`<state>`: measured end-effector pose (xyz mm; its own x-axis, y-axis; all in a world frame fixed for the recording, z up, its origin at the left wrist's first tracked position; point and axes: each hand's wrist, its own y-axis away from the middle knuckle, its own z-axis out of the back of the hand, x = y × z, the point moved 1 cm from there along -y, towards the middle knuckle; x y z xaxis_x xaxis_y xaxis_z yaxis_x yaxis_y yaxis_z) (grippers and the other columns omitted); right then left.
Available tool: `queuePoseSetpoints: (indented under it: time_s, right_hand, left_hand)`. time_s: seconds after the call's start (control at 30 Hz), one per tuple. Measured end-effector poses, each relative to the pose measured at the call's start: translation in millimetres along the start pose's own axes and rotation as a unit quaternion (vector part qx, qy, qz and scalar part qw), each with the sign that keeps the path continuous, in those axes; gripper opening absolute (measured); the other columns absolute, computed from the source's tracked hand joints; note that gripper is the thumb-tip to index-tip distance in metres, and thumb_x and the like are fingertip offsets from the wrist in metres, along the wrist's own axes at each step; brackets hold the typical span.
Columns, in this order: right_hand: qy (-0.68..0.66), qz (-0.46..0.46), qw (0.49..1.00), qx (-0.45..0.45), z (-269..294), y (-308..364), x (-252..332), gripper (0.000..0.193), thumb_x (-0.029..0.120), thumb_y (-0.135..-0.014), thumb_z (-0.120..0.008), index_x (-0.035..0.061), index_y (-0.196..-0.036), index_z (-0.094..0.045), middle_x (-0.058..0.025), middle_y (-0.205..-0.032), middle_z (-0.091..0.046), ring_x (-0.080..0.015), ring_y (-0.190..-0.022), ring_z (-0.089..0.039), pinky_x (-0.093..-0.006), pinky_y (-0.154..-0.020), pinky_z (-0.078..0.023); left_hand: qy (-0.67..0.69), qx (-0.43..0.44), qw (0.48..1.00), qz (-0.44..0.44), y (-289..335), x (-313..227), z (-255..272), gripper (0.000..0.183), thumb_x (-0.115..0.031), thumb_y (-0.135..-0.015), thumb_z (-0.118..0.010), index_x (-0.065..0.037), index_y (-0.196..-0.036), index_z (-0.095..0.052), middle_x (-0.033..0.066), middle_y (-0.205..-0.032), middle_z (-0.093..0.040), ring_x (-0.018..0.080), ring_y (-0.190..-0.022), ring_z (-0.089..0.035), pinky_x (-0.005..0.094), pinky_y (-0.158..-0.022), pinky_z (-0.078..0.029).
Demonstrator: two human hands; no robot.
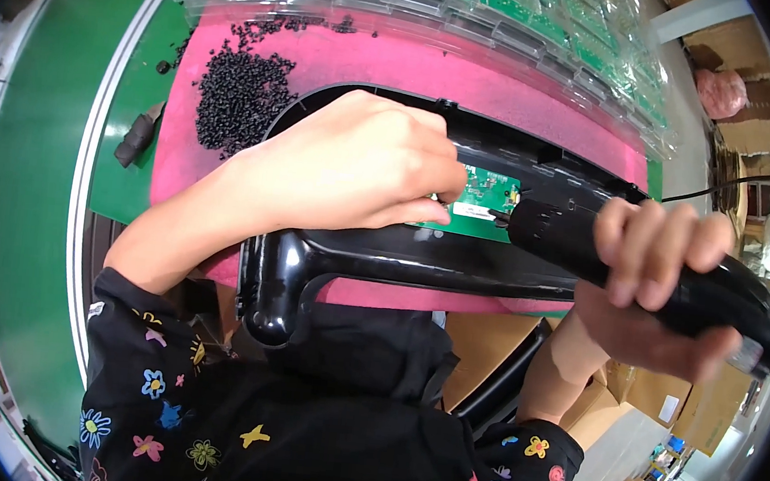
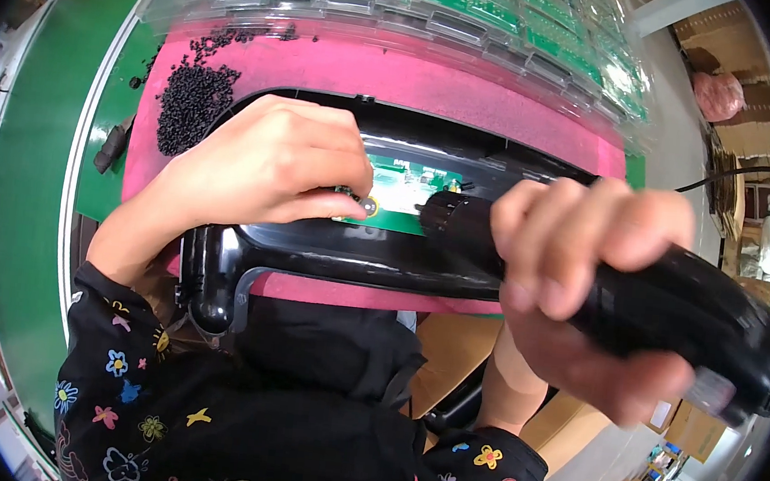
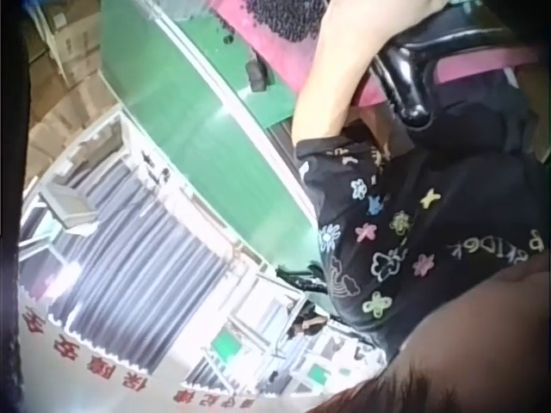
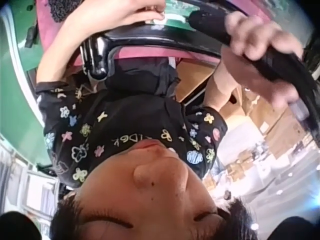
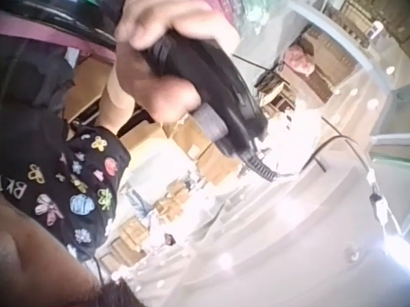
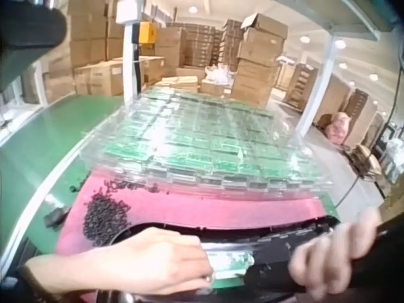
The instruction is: The recorder is assembling electronic circuit boards into black plastic handles using an electric screwdriver.
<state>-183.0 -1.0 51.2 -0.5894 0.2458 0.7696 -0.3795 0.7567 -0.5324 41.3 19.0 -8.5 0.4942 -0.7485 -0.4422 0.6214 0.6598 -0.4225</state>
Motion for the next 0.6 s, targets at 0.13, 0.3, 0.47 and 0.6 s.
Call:
queuePoseSetpoints:
  time_s: [0.13, 0.3, 0.47, 0.6]
  right_hand:
    - [-0.079, 0.056, 0.995, 0.013, -16.3, -8.9, 8.9, 0.044, 0.041, -0.075, -0.074, 0.0095, -0.095, -0.050, 0.0046, -0.066, -0.053, -0.0061, -0.052, -0.050, -0.0240, -0.062, -0.040]
    - [-0.075, 0.069, 0.995, 0.021, -19.5, -12.5, 5.2, 0.043, 0.040, -0.074, -0.074, 0.0099, -0.094, -0.051, 0.0062, -0.066, -0.053, -0.0043, -0.051, -0.050, -0.0219, -0.061, -0.040]
    - [-0.091, 0.057, 0.992, 0.072, -15.3, -14.7, 6.0, 0.045, 0.043, -0.075, -0.073, 0.0101, -0.096, -0.049, 0.0051, -0.067, -0.053, -0.0051, -0.052, -0.050, -0.0227, -0.061, -0.040]
    - [-0.034, -0.037, 0.998, 0.038, -20.0, -10.0, -5.4, 0.050, 0.049, -0.078, -0.072, 0.0104, -0.099, -0.047, 0.0031, -0.071, -0.053, -0.0083, -0.054, -0.050, -0.0243, -0.060, -0.036]
  left_hand:
    - [0.061, -0.064, 0.996, -0.020, -3.0, 1.8, -2.0, 0.016, -0.014, -0.077, -0.073, -0.002, -0.083, -0.064, 0.0066, -0.075, -0.063, 0.0252, -0.071, -0.062, 0.0355, -0.061, -0.051]
    - [0.106, -0.098, 0.989, -0.041, -1.3, 4.9, -4.2, 0.016, -0.008, -0.076, -0.074, 0.000, -0.085, -0.064, 0.0079, -0.074, -0.063, 0.0260, -0.071, -0.062, 0.0356, -0.060, -0.051]
    - [0.185, -0.080, 0.979, -0.028, -0.3, 7.2, -2.8, 0.017, -0.009, -0.077, -0.074, 0.001, -0.086, -0.063, 0.0088, -0.078, -0.064, 0.0267, -0.073, -0.062, 0.0359, -0.063, -0.051]
    - [0.097, -0.033, 0.994, 0.044, -0.2, 6.6, 0.6, 0.032, -0.025, -0.080, -0.073, -0.004, -0.102, -0.062, 0.0085, -0.093, -0.063, 0.0281, -0.095, -0.058, 0.0398, -0.084, -0.047]
